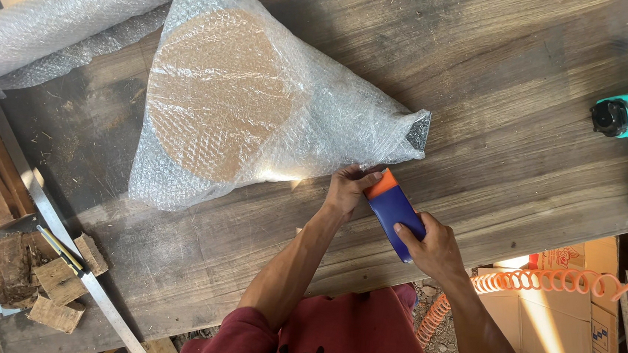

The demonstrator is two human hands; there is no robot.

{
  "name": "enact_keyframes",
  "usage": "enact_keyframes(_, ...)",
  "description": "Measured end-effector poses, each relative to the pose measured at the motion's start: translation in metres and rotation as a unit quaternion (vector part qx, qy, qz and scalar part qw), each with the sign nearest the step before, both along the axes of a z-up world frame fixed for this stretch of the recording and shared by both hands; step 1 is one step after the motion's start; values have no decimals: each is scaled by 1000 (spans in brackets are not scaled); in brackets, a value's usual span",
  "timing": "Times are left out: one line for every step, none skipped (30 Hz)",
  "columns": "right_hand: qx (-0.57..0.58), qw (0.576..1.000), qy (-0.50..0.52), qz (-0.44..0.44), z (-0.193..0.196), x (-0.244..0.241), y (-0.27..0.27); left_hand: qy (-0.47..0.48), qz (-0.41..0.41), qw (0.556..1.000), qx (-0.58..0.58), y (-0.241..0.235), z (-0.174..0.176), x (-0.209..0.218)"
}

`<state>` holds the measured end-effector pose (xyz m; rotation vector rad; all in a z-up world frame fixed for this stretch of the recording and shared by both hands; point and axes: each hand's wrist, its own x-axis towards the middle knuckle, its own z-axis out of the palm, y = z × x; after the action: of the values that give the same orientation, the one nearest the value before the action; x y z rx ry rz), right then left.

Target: The person wraps a circular wooden object in bubble wrap by hand and secures the wrap with clear tape using a tape dispenser.

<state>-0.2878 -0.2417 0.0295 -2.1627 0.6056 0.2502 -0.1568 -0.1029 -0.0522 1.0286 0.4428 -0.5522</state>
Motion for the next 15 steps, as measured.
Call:
enact_keyframes(0, 1000, 0, -1, 1, 3, 0, 0, -1, 1000, 0, -1, -4, -1)
enact_keyframes(-3, 1000, 5, -3, 1, 6, 1, -18, -8, 999, 32, -1, -9, -2)
enact_keyframes(-5, 1000, 10, -5, 1, 10, 2, -35, -15, 997, 64, -2, -13, -2)
enact_keyframes(-5, 1000, 9, -4, -2, 10, 2, -36, -14, 997, 65, -1, -12, -1)
enact_keyframes(-6, 1000, 15, -9, -4, 11, 2, -52, -27, 994, 92, 0, -12, 0)
enact_keyframes(-7, 1000, 22, -14, -7, 10, 2, -67, -40, 990, 118, 0, -12, 0)
enact_keyframes(-7, 1000, 23, -14, -9, 13, 4, -66, -39, 990, 118, 2, -15, 1)
enact_keyframes(-23, 999, 39, -20, -11, 15, 6, -78, -57, 979, 179, 3, -18, 1)
enact_keyframes(-39, 997, 56, -26, -12, 17, 8, -89, -74, 964, 238, 4, -22, 2)
enact_keyframes(-39, 997, 56, -27, -11, 21, 9, -89, -75, 964, 238, 4, -26, 1)
enact_keyframes(-46, 996, 65, -28, -10, 26, 10, -96, -79, 956, 264, 4, -31, 0)
enact_keyframes(-53, 996, 72, -29, -9, 31, 12, -103, -83, 948, 290, 4, -36, 0)
enact_keyframes(-54, 996, 71, -29, -10, 34, 11, -104, -83, 948, 290, 4, -41, 2)
enact_keyframes(-73, 993, 89, -15, -10, 36, 10, -111, -83, 943, 303, 3, -46, 2)
enact_keyframes(-92, 990, 107, -2, -11, 37, 10, -118, -82, 938, 316, 3, -51, 3)
